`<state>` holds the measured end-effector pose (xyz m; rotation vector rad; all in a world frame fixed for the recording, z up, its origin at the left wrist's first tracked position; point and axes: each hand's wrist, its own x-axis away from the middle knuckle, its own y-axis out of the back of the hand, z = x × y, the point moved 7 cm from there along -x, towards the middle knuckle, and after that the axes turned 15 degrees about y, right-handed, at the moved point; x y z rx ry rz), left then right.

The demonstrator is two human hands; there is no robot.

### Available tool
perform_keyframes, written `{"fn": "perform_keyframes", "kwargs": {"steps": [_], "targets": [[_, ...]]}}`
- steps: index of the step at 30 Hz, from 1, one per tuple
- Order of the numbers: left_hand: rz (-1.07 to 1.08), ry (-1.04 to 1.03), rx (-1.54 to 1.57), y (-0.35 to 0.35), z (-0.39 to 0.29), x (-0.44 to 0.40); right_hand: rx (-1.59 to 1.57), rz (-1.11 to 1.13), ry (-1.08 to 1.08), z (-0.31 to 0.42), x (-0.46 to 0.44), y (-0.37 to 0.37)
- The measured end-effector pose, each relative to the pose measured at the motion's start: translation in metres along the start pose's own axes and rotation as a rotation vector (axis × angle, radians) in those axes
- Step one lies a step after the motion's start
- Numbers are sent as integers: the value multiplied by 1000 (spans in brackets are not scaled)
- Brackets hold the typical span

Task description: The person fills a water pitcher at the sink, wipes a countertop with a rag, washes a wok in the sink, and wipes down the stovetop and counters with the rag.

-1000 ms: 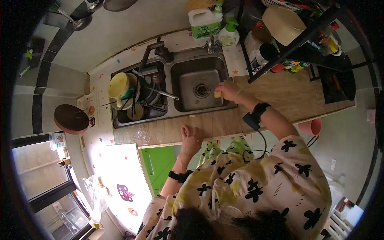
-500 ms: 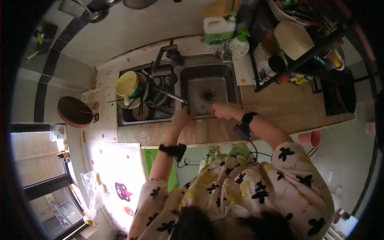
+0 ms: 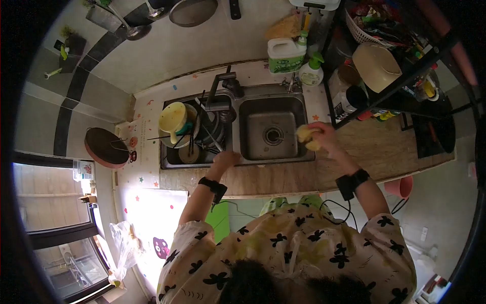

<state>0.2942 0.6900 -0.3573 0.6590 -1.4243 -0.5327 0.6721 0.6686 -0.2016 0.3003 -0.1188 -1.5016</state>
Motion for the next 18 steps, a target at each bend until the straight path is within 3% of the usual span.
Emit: {"fn": "perform_keyframes", "kwargs": {"steps": [1,2,4,8,9,11,12,13,16,18], "targets": [[98,159,-4,2,11,10,-1,0,1,-7,5,12],[97,159,-3,-9,22,-4,0,-45,-8,-15,11,27],[35,-74,21,-23,37,-28,1,-91,-15,-26,19,46],[-33,-63,-129,-1,47,2,-5,-182,-49,-32,47,69],[-81,-189,-98,38,37,56,-10,-194,-19,-31,54,76],[41,-298,-367,14,62,32,44,-278,-36,-30,72,94],[75,-78,-275,20,78,28,76,-341,-59,-33,84,104],[-127,-125,-248,12,92,12,0,-352,0,-35,95,112],[-12,-134,-198,9,90,10,-9,-497,-83,-53,133,145],[123,169,17,22,90,28,-12,-577,-144,-42,157,166]]}}
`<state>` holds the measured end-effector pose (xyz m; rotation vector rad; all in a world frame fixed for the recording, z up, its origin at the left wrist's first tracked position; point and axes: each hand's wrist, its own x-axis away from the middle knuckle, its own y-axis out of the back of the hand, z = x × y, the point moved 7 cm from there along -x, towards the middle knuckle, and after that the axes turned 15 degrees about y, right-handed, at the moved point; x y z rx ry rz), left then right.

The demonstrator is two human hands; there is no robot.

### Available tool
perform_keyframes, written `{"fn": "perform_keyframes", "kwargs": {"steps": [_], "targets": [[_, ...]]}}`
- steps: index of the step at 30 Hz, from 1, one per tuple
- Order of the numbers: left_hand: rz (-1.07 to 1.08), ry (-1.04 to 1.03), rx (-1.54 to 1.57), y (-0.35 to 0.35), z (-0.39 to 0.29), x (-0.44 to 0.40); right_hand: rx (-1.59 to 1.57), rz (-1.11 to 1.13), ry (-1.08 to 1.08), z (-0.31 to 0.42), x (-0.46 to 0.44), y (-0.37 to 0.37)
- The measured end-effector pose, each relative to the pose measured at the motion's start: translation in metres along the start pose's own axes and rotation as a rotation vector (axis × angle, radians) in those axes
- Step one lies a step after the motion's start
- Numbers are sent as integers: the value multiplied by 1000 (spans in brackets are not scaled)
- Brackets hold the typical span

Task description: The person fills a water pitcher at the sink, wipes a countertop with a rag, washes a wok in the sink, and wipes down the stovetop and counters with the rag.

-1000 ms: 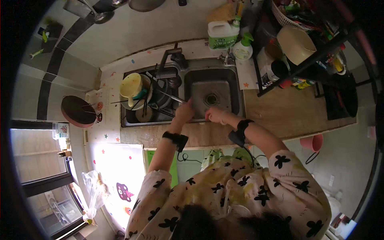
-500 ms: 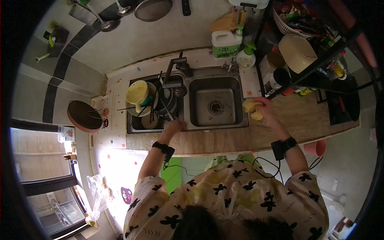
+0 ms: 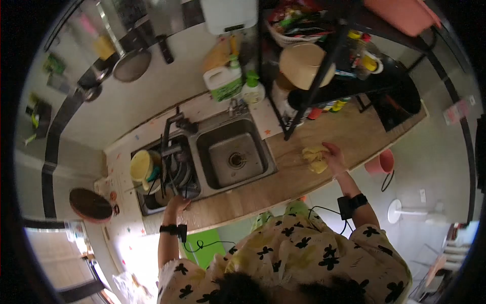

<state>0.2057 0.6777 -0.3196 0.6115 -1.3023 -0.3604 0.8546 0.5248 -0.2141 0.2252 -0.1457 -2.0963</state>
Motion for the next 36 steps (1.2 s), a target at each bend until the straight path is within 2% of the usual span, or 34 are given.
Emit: {"fn": "perform_keyframes", "kwargs": {"steps": [1,3,5,7,8,9,10,11,13,14,16,18,19,20,22,23,24,25,27,28,30,31,32,33,34,36], "targets": [[-10,-27,-20,-10,-1,-11,-1,-50,-68,1,8,15],[-273,-196,-24,-7,-7,-40,-49,-177,-89,-7,19,47],[-420,-319,-41,22,-56,37,-99,-305,-101,-43,25,70],[-482,-268,-35,28,-89,40,68,-244,-210,-108,29,95],[-560,-328,-119,23,-105,35,100,-249,-186,-115,30,107],[-581,-393,-66,18,-119,32,132,-257,-165,-115,30,108],[-600,-453,-12,17,-135,31,-8,-344,-167,-98,31,101],[-578,-473,-106,13,-156,39,-155,-420,-157,-69,28,91],[-575,-508,-213,7,-194,57,11,-342,-155,-36,16,91],[-435,-451,-170,-1,-204,59,8,-367,-147,-39,13,96],[-299,-393,-138,-15,-224,74,-208,-398,-101,-44,7,98],[-454,-519,-158,-14,-252,125,-242,-401,-134,-23,11,100],[-453,-518,-162,-20,-262,132,-273,-389,-168,-16,13,98],[-300,-563,-16,-29,-272,133,-275,-388,-170,-16,12,96],[6,-640,281,-45,-294,133,-23,-281,-188,-16,9,84],[160,-673,431,-51,-306,134,-26,-277,-186,-18,8,74],[316,-703,578,-55,-317,142,4,-178,-142,-18,6,55],[314,-701,579,-54,-329,165,36,-80,-99,-16,5,36],[599,-630,971,-51,-356,225,-146,117,-124,3,11,-11],[600,-628,973,-51,-368,237,-186,209,-51,25,15,-32],[1038,-471,1323,-60,-382,254,-225,305,21,54,23,-61],[1038,-471,1327,-64,-384,248,-145,468,79,62,27,-78],[1114,-598,1414,-62,-392,244,-64,629,138,72,32,-92],[1189,-727,1498,-59,-396,241,36,628,221,82,32,-92],[1189,-727,1499,-58,-392,243,37,630,221,76,31,-91],[1204,-689,1596,-50,-386,247,-309,487,155,59,21,-81]]}}
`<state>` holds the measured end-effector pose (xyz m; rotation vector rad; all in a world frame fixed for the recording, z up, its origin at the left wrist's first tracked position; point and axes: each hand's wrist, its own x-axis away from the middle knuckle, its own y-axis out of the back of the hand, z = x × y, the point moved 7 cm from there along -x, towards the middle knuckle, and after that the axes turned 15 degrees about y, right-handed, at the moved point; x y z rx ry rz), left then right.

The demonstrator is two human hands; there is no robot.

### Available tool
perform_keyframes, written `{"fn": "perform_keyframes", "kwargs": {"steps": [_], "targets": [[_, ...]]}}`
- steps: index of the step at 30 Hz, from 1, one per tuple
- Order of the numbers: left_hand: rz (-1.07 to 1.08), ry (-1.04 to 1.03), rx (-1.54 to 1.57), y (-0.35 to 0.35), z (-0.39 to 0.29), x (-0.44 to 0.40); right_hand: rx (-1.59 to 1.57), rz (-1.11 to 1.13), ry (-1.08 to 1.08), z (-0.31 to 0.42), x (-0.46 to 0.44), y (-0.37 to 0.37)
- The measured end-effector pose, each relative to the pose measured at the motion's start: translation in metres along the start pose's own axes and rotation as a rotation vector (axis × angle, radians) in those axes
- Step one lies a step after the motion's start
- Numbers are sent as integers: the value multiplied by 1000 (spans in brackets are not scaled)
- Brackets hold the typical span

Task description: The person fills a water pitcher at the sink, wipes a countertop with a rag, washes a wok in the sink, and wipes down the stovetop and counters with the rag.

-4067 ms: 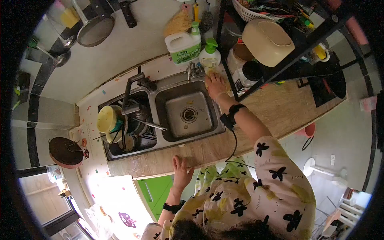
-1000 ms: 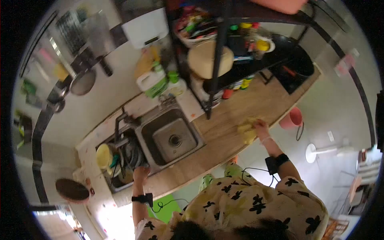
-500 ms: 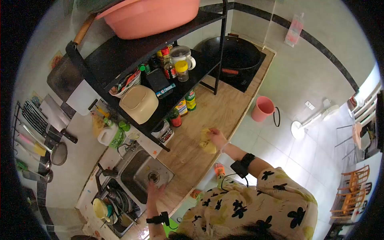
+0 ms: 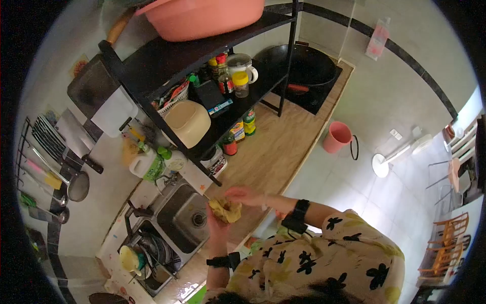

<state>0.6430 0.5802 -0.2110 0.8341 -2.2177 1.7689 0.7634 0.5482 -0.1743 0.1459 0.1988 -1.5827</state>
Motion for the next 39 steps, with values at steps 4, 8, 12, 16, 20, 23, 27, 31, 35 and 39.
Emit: {"fn": "perform_keyframes", "kwargs": {"steps": [4,8,12,16,20,23,27,31,35,39], "targets": [[-58,-11,-33,34,-11,-2,-144,-179,-10,-2,39,77],[228,59,-1,14,-12,-18,-42,-507,-144,57,95,183],[5,-52,-13,-7,-7,-46,104,-723,-152,115,128,290],[-18,-206,-366,-67,7,-73,-248,-554,5,88,110,358],[-92,-320,-507,-131,30,-135,-22,-51,-214,17,55,321],[-293,-73,-83,-138,55,-197,146,255,-312,-12,31,302],[-274,-134,-536,-223,84,-230,-470,166,-603,41,45,308],[-298,-120,-745,-283,127,-251,-814,143,-436,50,65,351],[-266,-96,-786,-313,160,-256,-386,213,39,-29,92,440],[-373,-94,-756,-297,183,-242,-784,-70,-428,-9,152,536]]}}
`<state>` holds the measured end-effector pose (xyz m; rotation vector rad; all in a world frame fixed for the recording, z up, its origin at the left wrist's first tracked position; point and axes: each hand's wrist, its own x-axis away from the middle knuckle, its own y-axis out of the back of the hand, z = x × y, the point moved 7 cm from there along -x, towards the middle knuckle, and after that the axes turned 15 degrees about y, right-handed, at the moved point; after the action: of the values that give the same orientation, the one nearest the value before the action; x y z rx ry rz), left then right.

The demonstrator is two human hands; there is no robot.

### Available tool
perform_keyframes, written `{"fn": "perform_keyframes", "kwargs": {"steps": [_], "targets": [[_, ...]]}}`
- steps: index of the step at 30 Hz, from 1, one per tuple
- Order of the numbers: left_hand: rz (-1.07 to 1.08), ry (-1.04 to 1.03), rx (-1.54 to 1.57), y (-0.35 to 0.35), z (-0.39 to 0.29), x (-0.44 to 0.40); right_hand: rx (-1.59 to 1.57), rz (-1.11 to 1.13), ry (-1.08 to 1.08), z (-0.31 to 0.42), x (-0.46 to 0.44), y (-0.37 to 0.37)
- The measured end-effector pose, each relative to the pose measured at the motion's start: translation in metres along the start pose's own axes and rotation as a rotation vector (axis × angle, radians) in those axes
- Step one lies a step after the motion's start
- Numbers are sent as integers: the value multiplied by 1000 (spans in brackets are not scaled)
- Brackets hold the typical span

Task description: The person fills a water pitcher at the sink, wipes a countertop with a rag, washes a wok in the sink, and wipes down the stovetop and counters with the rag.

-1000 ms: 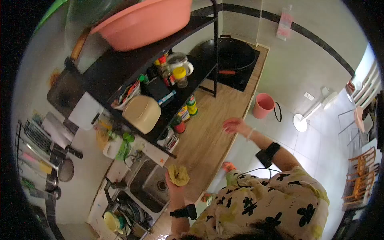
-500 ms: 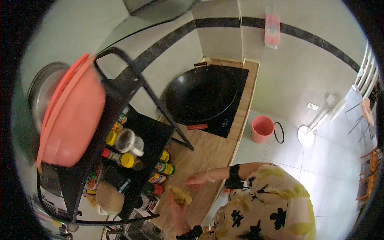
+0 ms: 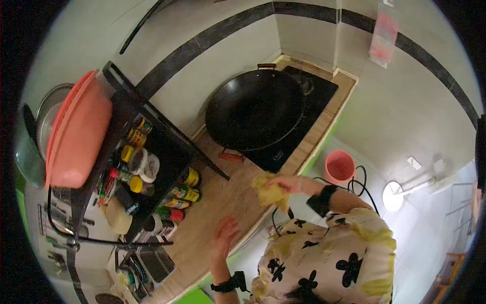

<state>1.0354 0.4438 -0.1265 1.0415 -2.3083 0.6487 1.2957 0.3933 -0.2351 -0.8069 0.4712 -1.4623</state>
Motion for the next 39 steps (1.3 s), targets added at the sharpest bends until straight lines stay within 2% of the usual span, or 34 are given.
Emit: {"fn": "perform_keyframes", "kwargs": {"steps": [2,3,4,6,8,9,10,11,12,14,17,19,21,22,23,24,25,27,28,29,30,33,35,37,39], "targets": [[-42,-7,76,15,32,4,-54,-215,-13,65,41,5],[-117,19,169,34,63,3,-129,-183,103,105,59,-4],[-194,49,259,47,90,2,-89,-224,268,145,73,-2],[-253,69,283,46,124,1,2,-117,431,221,92,6],[-304,54,393,23,148,-20,71,-187,706,305,99,23],[-308,41,439,5,148,-33,32,-297,837,341,102,30],[-231,66,489,-19,143,-49,-10,-224,857,373,94,35],[-156,91,535,-42,134,-62,-31,-253,927,400,86,48],[-167,84,568,-58,120,-68,-15,-222,920,425,72,63],[-115,-13,398,-86,73,-85,-1,-168,903,457,43,85],[-181,-85,351,-83,17,-120,21,-195,820,495,-18,112],[-261,-124,334,-75,-18,-148,173,-159,606,503,-68,133],[-339,-164,334,-67,-55,-176,322,-254,602,522,-137,197],[-416,-130,284,-64,-70,-188,379,-290,459,520,-159,221],[-488,-91,236,-58,-79,-200,432,-314,314,517,-179,243],[-658,-134,158,-35,-72,-229,474,-347,226,511,-198,259],[-674,-163,181,-38,-84,-229,515,-365,175,512,-208,265],[-721,-33,5,-42,-96,-221,602,-383,92,515,-222,264],[-847,-241,59,-9,-70,-257,672,-378,51,520,-225,260],[-871,-229,68,-6,-66,-252,756,-347,28,523,-226,255],[-876,-240,22,-7,-68,-246,853,-293,43,526,-220,240],[-773,-177,1,-55,-91,-205,1296,186,454,538,-182,188],[-684,-169,232,-68,-96,-182,1589,427,803,546,-166,176],[-670,-184,335,-70,-86,-161,477,2,-49,517,-178,225],[-647,-292,453,-60,-75,-133,518,-43,-39,513,-138,193]]}}
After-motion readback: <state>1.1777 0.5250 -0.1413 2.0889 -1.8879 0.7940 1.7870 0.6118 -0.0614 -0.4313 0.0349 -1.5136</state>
